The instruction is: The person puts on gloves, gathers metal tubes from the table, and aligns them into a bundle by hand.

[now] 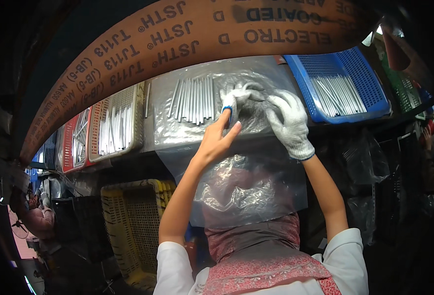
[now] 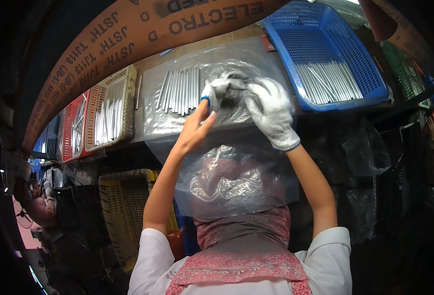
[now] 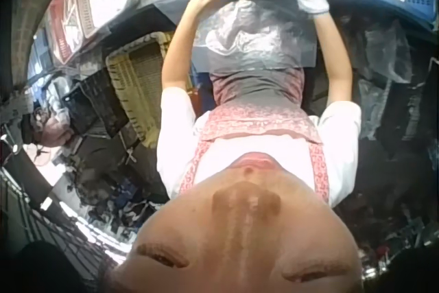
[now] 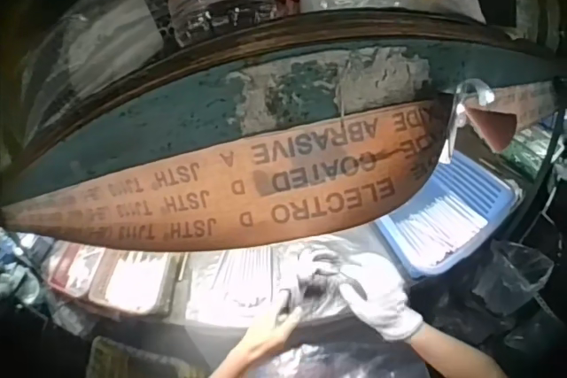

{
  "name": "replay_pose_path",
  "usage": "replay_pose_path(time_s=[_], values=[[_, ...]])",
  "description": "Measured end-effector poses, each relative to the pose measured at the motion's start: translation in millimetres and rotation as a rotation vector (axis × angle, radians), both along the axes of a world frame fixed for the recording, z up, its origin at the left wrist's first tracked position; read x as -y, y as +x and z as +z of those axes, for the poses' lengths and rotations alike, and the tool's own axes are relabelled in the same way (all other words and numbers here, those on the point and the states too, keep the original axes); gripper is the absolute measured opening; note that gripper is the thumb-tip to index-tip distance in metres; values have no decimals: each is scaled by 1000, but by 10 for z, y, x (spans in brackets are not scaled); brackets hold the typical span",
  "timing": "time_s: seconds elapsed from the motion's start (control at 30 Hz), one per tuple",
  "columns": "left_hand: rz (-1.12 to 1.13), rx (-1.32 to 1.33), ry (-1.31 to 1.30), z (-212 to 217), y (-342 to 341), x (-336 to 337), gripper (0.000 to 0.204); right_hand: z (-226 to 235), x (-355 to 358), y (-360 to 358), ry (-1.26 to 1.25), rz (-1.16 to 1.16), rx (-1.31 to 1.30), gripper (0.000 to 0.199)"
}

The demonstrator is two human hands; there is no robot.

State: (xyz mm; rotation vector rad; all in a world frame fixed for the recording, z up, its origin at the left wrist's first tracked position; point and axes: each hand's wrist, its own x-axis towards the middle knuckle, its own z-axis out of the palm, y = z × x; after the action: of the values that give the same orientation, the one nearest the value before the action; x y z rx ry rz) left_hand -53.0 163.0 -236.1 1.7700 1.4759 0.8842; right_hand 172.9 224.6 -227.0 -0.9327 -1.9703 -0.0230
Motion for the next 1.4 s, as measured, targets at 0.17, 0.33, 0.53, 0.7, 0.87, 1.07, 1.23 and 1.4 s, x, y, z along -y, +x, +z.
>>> replay_pose_path(time_s=[0.17, 0.33, 0.53, 0.7, 0.87, 1.07, 1.23, 1.4], values=[[-229, 858, -267, 80, 67, 80, 88, 220, 280, -266, -76, 188, -8, 20], [-293, 995, -254, 205, 153, 140, 89, 169, 230, -385, -281, 275, -118, 18], [-281, 957, -241, 179, 154, 200, 89, 269, 241, -475, -316, 277, -19, 14], [-295, 953, -254, 93, 177, 219, 89, 286, 256, -451, -313, 242, 33, 12], [94, 1053, -98, -104, 273, 149, 33, 391, 318, -461, -361, 324, -137, 10], [344, 1000, 4, -353, 318, 83, 19, 328, 447, -546, -238, 413, 19, 15], [380, 1041, -75, -354, 351, 134, 26, 306, 465, -496, -322, 396, 51, 15], [403, 998, -94, -372, 421, 142, 32, 329, 490, -472, -331, 387, 24, 13]])
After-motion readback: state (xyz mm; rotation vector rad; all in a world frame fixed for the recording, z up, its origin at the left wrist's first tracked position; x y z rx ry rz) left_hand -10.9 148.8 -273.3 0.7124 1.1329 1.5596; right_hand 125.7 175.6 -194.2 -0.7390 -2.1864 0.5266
